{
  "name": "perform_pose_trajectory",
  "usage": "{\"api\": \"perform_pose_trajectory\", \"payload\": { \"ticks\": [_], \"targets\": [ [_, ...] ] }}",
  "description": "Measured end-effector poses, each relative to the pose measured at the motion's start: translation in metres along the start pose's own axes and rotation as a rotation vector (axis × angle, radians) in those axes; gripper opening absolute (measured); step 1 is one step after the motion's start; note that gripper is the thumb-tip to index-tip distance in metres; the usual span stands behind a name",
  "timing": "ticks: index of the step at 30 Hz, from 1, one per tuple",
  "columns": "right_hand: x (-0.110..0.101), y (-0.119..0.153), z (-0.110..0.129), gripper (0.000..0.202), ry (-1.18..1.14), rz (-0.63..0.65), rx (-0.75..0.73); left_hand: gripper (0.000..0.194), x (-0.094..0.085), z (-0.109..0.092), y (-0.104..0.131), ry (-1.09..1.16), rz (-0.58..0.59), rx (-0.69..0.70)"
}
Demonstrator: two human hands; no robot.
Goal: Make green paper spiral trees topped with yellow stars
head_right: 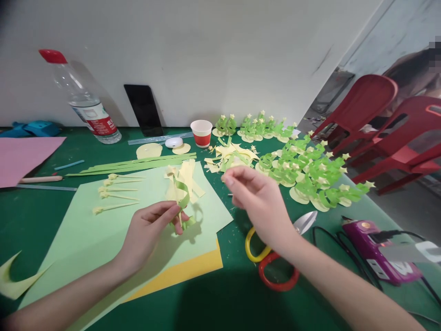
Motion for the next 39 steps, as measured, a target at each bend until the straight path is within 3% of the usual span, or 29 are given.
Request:
{"api": "perform_pose_trajectory", "payload": {
  "ticks": [3,4,5,9,16,22,25,29,33,36,37,39],
  "targets": [
    [-0.022,-0.034,0.000,0.015,0.445,-0.098,-0.068,0.018,0.001,-0.001,0.001,-0.007,0.005,-0.006],
    [-0.019,-0.048,0.000,0.018,0.684,-0.050,-0.100,0.018,0.001,-0.001,0.001,-0.014,0.004,-0.006],
    [-0.019,-0.060,-0.002,0.017,0.769,-0.027,-0.115,0.018,0.001,-0.001,0.002,-0.022,0.004,-0.005],
    [-0.003,-0.096,-0.013,0.014,0.994,0.130,-0.179,0.020,0.001,0.000,0.002,-0.022,0.011,-0.010],
    [0.026,-0.113,-0.024,0.017,1.247,0.287,-0.268,0.021,0.003,0.000,0.002,-0.032,0.021,-0.015],
    [0.027,-0.107,-0.018,0.033,1.228,0.307,-0.370,0.020,0.003,0.001,0.003,-0.021,0.033,-0.019],
    [0.015,-0.101,-0.012,0.023,1.216,0.180,-0.365,0.021,0.003,-0.001,0.003,-0.011,0.033,-0.015],
    [-0.003,-0.096,-0.014,0.041,1.161,0.039,-0.284,0.020,0.002,-0.002,0.003,-0.007,0.027,-0.010],
    [-0.009,-0.086,-0.013,0.019,1.039,0.022,-0.297,0.017,0.001,-0.005,0.003,0.007,0.020,-0.005],
    [-0.012,-0.073,-0.004,0.056,0.853,0.004,-0.350,0.016,-0.001,-0.013,0.003,0.005,0.022,0.022],
    [-0.016,-0.070,-0.002,0.051,0.789,-0.026,-0.344,0.016,-0.002,-0.018,0.004,0.001,0.019,0.041],
    [-0.025,-0.064,0.001,0.014,0.708,-0.100,-0.300,0.016,-0.004,-0.028,0.005,-0.024,0.004,0.088]
  ]
}}
Point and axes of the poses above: each hand's wrist, its own y-axis away from the middle knuckle, its own x-axis out of the palm, z = x × y, the point moved 10 cm from there along -y, towards the middle knuckle, and after that the axes turned 4 degrees about -x, right-handed, at the moved point
